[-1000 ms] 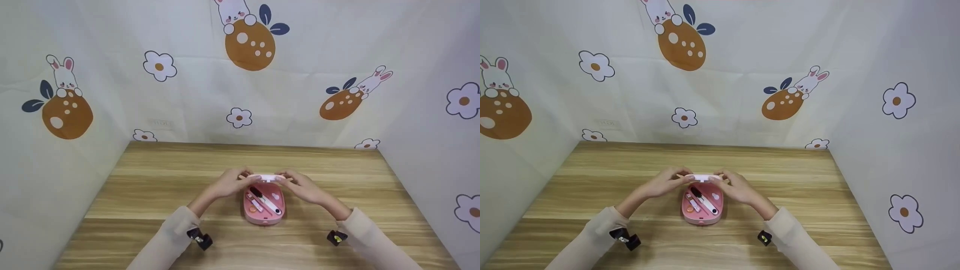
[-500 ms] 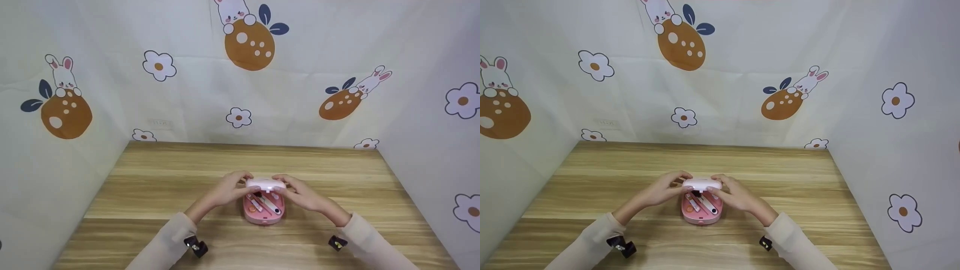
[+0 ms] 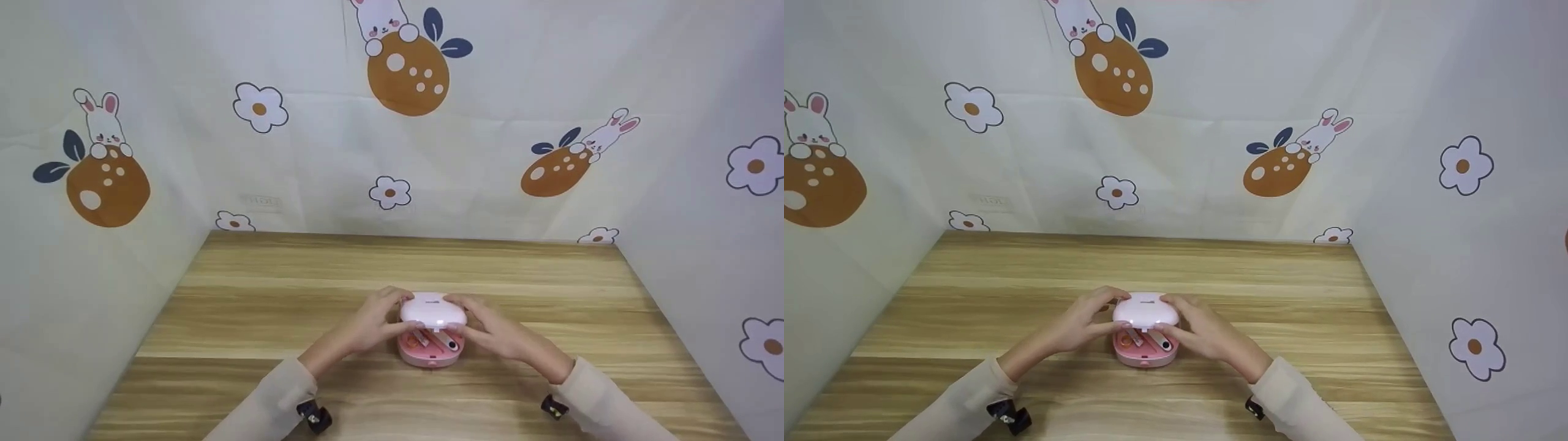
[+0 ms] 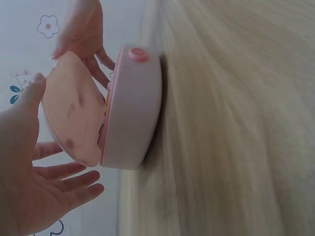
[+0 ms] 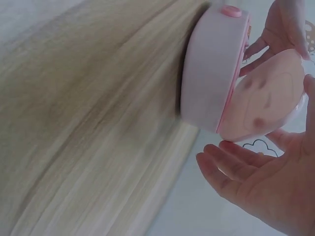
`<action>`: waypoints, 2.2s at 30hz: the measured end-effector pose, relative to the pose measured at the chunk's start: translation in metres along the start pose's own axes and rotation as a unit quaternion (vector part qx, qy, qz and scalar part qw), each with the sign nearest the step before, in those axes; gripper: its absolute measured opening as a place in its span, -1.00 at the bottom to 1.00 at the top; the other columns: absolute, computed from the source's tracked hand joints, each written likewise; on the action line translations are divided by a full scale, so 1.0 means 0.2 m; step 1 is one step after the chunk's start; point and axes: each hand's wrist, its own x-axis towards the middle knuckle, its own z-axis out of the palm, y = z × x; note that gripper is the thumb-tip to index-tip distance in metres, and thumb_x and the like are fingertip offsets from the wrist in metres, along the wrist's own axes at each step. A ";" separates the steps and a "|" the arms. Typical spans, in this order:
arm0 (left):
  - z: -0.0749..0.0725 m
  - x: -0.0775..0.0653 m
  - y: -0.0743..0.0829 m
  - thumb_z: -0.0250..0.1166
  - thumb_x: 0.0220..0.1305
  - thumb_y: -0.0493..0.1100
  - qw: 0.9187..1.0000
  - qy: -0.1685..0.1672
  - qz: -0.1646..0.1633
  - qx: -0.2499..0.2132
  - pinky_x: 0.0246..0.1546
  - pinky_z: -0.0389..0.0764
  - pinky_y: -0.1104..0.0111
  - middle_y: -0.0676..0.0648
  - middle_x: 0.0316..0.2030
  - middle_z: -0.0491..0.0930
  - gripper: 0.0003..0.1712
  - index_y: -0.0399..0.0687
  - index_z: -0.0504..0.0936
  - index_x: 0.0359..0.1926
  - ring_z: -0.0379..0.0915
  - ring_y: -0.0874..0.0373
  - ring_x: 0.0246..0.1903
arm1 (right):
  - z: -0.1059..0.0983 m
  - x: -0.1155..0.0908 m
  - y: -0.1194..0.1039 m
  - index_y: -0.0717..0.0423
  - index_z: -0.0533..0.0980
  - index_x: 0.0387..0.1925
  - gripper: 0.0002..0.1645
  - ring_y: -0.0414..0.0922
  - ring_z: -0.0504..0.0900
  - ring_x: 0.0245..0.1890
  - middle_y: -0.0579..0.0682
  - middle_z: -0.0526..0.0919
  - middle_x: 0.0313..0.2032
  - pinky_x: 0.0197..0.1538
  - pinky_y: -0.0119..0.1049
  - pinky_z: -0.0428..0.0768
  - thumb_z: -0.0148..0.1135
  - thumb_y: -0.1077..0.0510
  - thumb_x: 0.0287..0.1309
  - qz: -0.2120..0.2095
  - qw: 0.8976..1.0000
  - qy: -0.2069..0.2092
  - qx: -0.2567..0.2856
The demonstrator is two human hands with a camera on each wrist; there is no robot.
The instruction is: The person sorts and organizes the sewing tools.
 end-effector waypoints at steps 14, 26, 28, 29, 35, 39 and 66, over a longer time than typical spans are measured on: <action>0.05 -0.07 0.00 0.31 0.46 0.20 0.999 -0.011 0.019 0.038 0.46 0.43 -0.10 -0.31 0.44 0.36 -0.22 -0.23 0.42 0.43 0.38 -0.26 0.42 | 0.06 -0.05 0.00 0.22 0.32 0.49 -0.26 0.28 0.54 0.31 0.32 0.50 0.35 0.35 0.25 0.57 0.26 -0.06 0.49 -0.017 0.999 0.012 -0.029; 0.09 -0.11 -0.01 0.36 0.43 0.15 0.998 -0.002 0.034 0.056 0.44 0.44 -0.09 -0.44 0.46 0.30 -0.16 -0.32 0.39 0.47 0.36 -0.36 0.41 | 0.12 -0.08 -0.02 0.20 0.32 0.50 -0.17 0.53 0.35 0.39 0.62 0.27 0.41 0.39 0.41 0.42 0.31 -0.16 0.43 0.028 0.999 0.021 -0.036; 0.10 -0.11 -0.01 0.37 0.41 0.15 0.997 0.000 0.037 0.062 0.43 0.45 -0.10 -0.46 0.46 0.29 -0.14 -0.34 0.38 0.47 0.37 -0.37 0.40 | 0.13 -0.09 -0.02 0.20 0.33 0.49 -0.17 0.55 0.36 0.38 0.63 0.27 0.41 0.37 0.43 0.42 0.33 -0.15 0.41 0.025 0.998 0.026 -0.046; 0.11 -0.11 -0.01 0.38 0.41 0.15 0.997 0.001 0.038 0.065 0.42 0.46 -0.09 -0.46 0.46 0.29 -0.14 -0.35 0.38 0.46 0.37 -0.37 0.40 | 0.14 -0.09 -0.02 0.20 0.34 0.48 -0.17 0.55 0.37 0.37 0.63 0.28 0.41 0.37 0.43 0.43 0.34 -0.15 0.40 0.023 0.998 0.029 -0.051; 0.13 -0.12 -0.02 0.38 0.40 0.17 0.995 0.006 0.043 0.095 0.40 0.50 -0.05 -0.46 0.47 0.29 -0.14 -0.34 0.40 0.45 0.40 -0.35 0.38 | 0.15 -0.09 -0.03 0.22 0.37 0.44 -0.18 0.54 0.48 0.29 0.61 0.32 0.38 0.29 0.38 0.53 0.41 -0.12 0.35 0.001 0.996 0.044 -0.083; 0.13 -0.12 -0.02 0.38 0.40 0.16 0.994 0.006 0.040 0.105 0.40 0.50 -0.04 -0.46 0.48 0.28 -0.12 -0.37 0.39 0.47 0.40 -0.35 0.39 | 0.16 -0.10 -0.03 0.24 0.38 0.42 -0.19 0.52 0.51 0.27 0.60 0.35 0.37 0.28 0.34 0.56 0.42 -0.11 0.34 -0.006 0.994 0.052 -0.097; 0.16 -0.13 0.01 0.36 0.41 0.26 0.990 0.009 0.017 0.140 0.32 0.60 -0.05 -0.42 0.49 0.31 -0.09 -0.26 0.38 0.50 0.48 -0.29 0.34 | 0.16 -0.14 0.00 0.13 0.35 0.50 -0.20 0.48 0.45 0.35 0.57 0.32 0.43 0.34 0.38 0.49 0.36 -0.12 0.39 0.016 0.996 0.058 -0.073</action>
